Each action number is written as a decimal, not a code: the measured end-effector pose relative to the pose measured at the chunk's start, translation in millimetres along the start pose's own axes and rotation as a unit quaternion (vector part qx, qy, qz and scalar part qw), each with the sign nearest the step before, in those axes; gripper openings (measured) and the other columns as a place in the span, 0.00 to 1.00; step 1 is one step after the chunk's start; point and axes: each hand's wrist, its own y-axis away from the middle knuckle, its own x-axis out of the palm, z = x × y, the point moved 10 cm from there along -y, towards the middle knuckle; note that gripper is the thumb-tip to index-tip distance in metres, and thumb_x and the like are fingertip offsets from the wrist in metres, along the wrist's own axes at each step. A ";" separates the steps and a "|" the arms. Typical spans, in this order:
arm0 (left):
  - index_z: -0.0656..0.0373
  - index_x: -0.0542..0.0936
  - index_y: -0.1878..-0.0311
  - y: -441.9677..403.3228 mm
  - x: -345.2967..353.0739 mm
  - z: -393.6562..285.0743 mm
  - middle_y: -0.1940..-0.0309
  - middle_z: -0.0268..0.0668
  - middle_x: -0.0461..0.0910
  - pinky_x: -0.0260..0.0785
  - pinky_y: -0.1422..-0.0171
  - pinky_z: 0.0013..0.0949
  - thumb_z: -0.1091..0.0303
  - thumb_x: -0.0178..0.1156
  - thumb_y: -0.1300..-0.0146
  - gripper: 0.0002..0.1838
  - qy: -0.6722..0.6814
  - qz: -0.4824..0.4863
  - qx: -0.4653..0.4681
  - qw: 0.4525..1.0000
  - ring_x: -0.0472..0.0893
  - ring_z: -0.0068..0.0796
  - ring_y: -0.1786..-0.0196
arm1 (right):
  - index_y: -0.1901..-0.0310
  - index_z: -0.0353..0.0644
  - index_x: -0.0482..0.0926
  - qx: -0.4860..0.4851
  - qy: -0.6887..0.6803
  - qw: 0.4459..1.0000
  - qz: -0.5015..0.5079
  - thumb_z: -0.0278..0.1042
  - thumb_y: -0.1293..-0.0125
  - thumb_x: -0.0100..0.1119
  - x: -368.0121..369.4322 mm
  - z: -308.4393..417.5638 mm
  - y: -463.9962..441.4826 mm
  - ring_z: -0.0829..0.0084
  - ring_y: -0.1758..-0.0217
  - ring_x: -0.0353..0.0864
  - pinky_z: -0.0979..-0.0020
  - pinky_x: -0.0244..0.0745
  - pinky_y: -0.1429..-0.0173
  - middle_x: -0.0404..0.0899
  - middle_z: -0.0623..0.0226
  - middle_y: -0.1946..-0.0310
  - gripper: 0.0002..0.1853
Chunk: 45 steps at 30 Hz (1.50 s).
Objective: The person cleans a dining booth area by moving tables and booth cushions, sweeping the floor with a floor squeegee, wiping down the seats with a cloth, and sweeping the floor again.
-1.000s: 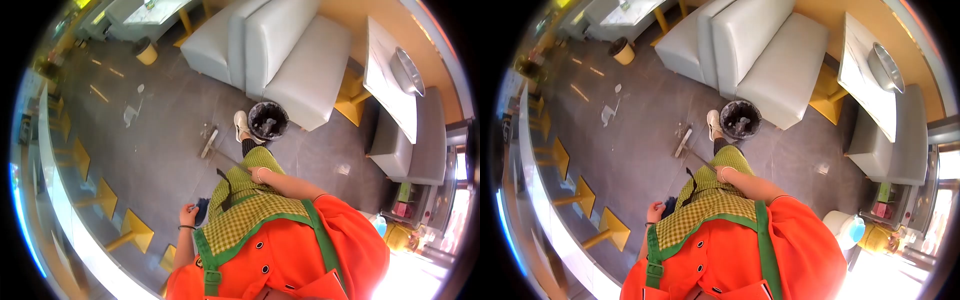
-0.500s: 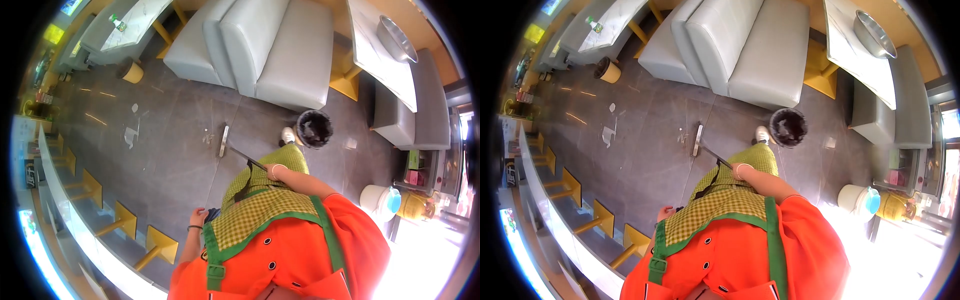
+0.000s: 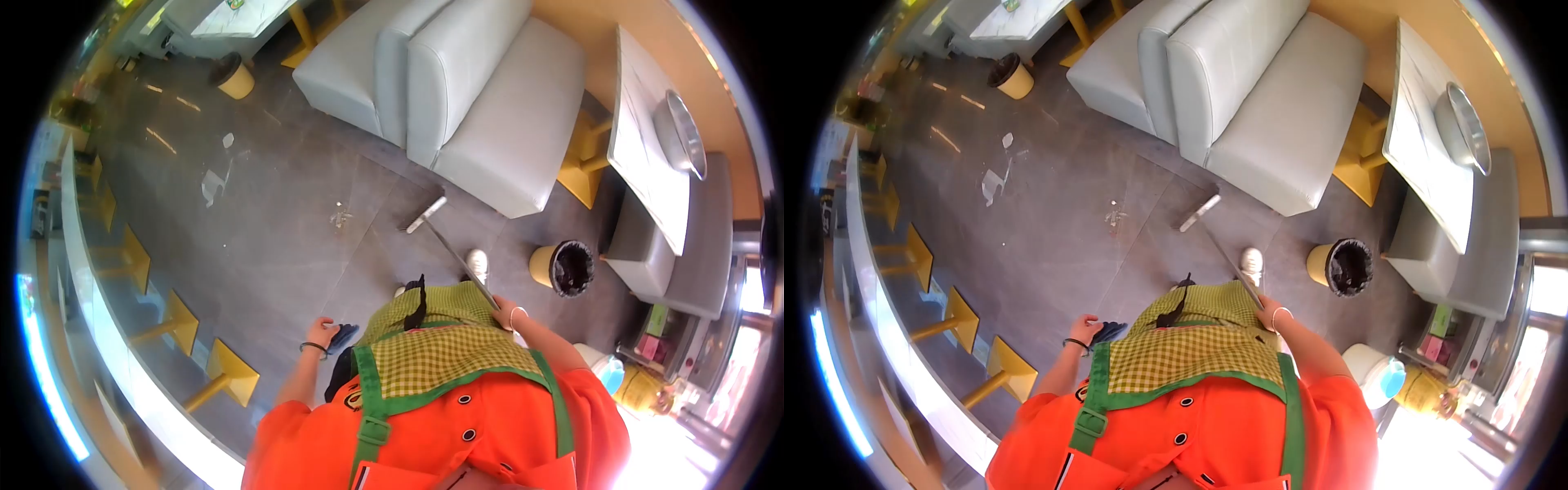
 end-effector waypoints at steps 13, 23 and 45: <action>0.59 0.75 0.66 61.8 36.4 -61.3 0.83 0.31 0.69 0.63 0.73 0.25 0.65 0.63 0.60 0.16 0.069 -0.092 -0.132 0.985 0.69 0.22 0.79 | 0.39 0.55 0.47 0.009 0.253 0.950 0.183 0.32 0.45 0.42 -116.3 60.4 -230.4 0.54 0.54 0.71 0.59 0.66 0.54 0.70 0.49 0.56 0.30; 0.57 0.75 0.65 90.2 97.7 -43.5 0.83 0.35 0.73 0.65 0.72 0.27 0.62 0.63 0.60 0.17 0.088 -0.082 -0.188 0.975 0.73 0.24 0.78 | 0.42 0.50 0.53 -0.098 0.185 0.970 0.128 0.39 0.41 0.42 -122.7 104.6 -249.3 0.54 0.51 0.67 0.62 0.64 0.50 0.69 0.51 0.55 0.25; 0.57 0.75 0.66 69.9 58.1 -33.3 0.79 0.36 0.72 0.66 0.69 0.30 0.63 0.62 0.61 0.16 0.051 -0.092 -0.095 0.990 0.72 0.28 0.75 | 0.43 0.50 0.57 -0.040 0.132 0.984 0.114 0.40 0.43 0.44 -81.0 -34.5 -92.6 0.53 0.52 0.68 0.62 0.64 0.52 0.69 0.48 0.55 0.24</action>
